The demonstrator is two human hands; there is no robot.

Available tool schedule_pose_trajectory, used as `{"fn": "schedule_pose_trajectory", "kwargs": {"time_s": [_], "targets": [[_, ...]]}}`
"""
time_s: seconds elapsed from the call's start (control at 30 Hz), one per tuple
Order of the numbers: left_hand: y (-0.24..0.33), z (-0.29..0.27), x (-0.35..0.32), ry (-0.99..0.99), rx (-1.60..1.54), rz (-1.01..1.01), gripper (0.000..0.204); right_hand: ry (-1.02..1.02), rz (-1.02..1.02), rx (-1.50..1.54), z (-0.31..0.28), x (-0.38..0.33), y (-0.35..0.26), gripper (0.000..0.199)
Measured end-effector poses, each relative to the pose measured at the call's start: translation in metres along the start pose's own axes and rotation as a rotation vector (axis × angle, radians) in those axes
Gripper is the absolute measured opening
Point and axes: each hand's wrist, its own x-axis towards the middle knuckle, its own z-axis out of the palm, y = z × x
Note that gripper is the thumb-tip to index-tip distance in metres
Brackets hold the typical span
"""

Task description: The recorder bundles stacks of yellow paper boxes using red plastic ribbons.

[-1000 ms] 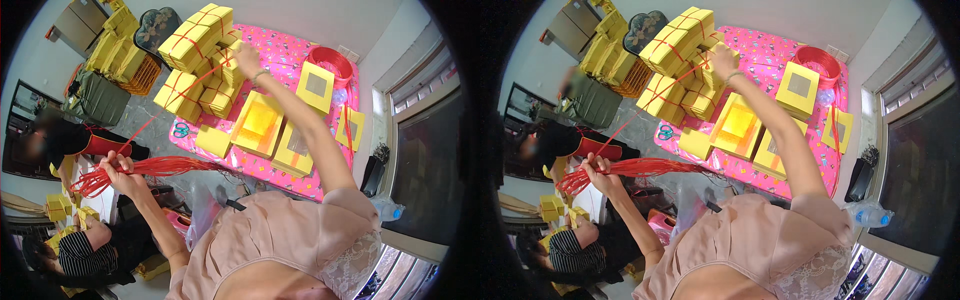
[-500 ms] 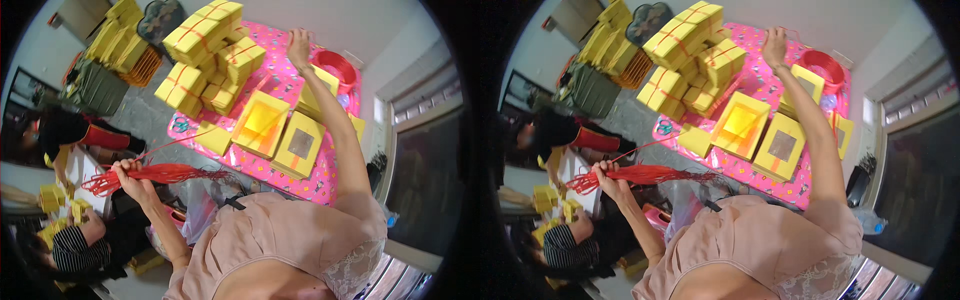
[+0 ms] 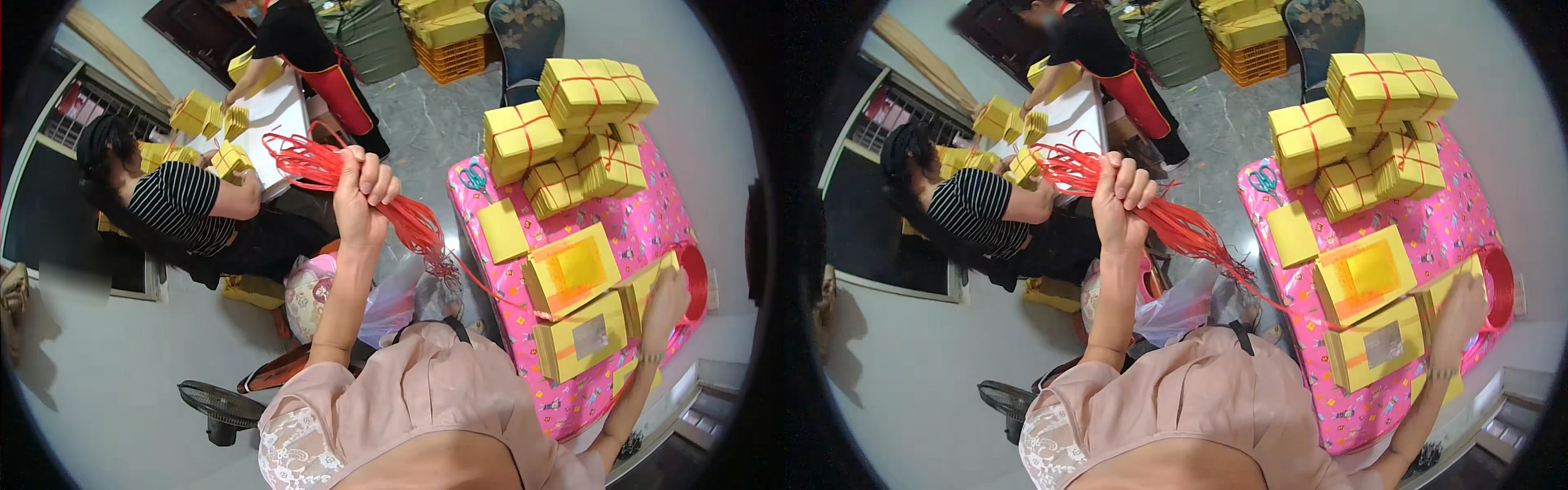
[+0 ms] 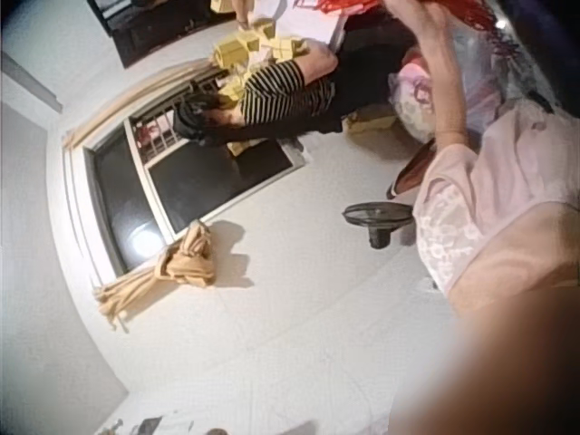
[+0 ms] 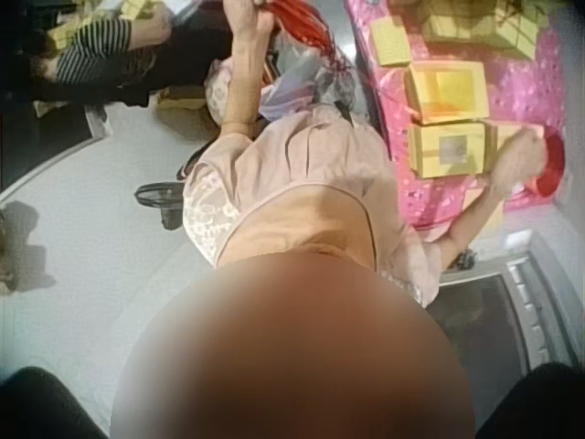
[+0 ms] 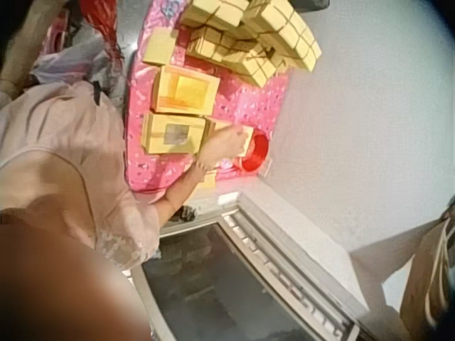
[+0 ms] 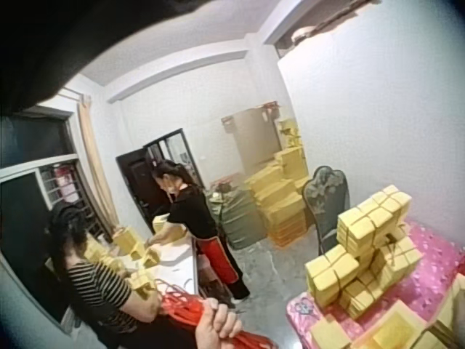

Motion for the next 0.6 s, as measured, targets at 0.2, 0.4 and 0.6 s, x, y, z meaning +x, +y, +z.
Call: {"fn": "schedule_pose_trajectory", "kwargs": {"time_s": [0.2, 0.4, 0.6], "targets": [[-0.001, 0.011, -0.008, -0.018, 0.074, -0.085, 0.025, -0.243, -0.232, 0.178, -0.033, -0.036, -0.038, 0.017], [-0.011, 0.018, -0.024, -0.056, 0.065, -0.114, 0.024, -0.660, -0.574, 0.615, -0.044, -0.033, -0.113, 0.047], [-0.018, 0.048, -0.021, -0.098, -0.001, -0.122, 0.021, -0.414, -0.618, 1.424, -0.037, -0.001, -0.236, 0.083]]}}
